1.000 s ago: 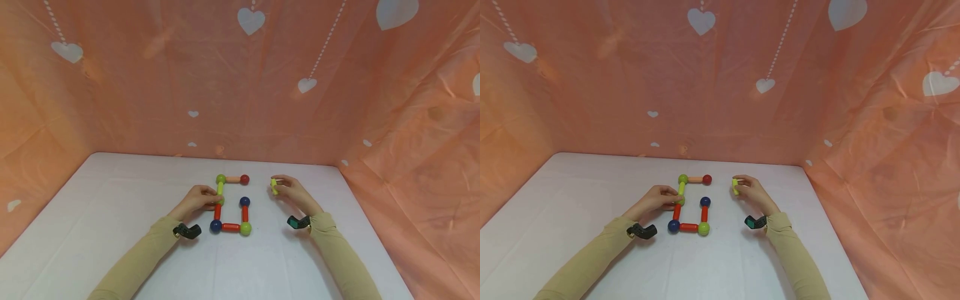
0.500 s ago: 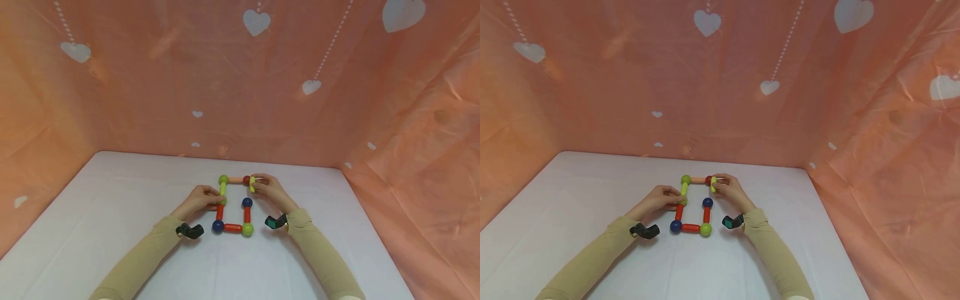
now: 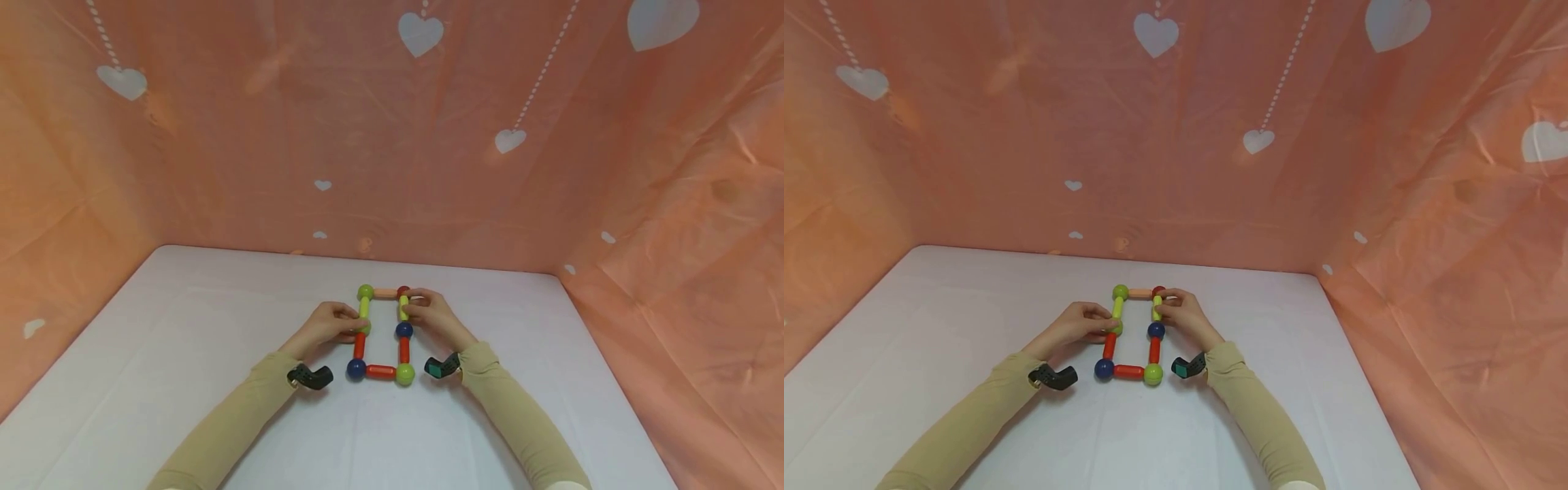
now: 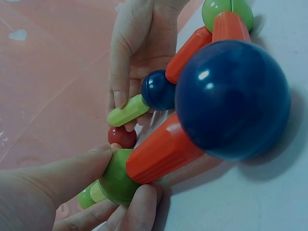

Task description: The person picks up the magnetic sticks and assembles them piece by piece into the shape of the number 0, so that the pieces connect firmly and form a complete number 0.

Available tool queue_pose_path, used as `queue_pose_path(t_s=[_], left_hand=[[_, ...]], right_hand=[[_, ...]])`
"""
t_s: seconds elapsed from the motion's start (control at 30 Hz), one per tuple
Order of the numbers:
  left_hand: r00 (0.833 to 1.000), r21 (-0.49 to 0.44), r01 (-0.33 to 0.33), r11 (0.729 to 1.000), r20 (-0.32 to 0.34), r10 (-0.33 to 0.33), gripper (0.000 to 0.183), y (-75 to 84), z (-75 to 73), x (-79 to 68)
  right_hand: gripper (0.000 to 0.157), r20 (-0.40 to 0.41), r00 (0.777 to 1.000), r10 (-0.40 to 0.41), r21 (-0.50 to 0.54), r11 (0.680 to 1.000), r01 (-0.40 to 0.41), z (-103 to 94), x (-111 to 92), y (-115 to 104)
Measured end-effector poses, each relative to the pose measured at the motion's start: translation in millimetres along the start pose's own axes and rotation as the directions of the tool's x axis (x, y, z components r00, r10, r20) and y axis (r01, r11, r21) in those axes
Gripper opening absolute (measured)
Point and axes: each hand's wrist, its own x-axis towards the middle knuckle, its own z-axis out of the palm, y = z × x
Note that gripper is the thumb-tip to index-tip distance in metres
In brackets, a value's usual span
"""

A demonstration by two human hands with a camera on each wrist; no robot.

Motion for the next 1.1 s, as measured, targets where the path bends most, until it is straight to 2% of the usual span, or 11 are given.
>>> queue_pose_path(t_s=[0.33, 0.77, 1.1], left_hand=[[1.000, -0.008, -0.014, 1.000, 0.007, 0.014, 0.040, -0.6, -0.8, -0.3], [1.000, -0.004, -0.017, 1.000, 0.010, 0.017, 0.039, 0.8, -1.1, -2.9], [1.000, -0.015, -0.007, 1.000, -0.010, 0.007, 0.037, -0.5, 0.4, -3.6]], right_hand=[[0.040, -0.009, 1.000, -0.010, 0.017, 1.000, 0.010, 0.5, -1.8, 2.1], [0.045, -0.068, 0.997, 0.044, 0.001, 0.999, -0.044, -0.1, -4.3, 0.3], [0.035, -0.072, 0.995, 0.066, -0.005, 0.998, -0.067, 1.2, -5.0, 0.4]])
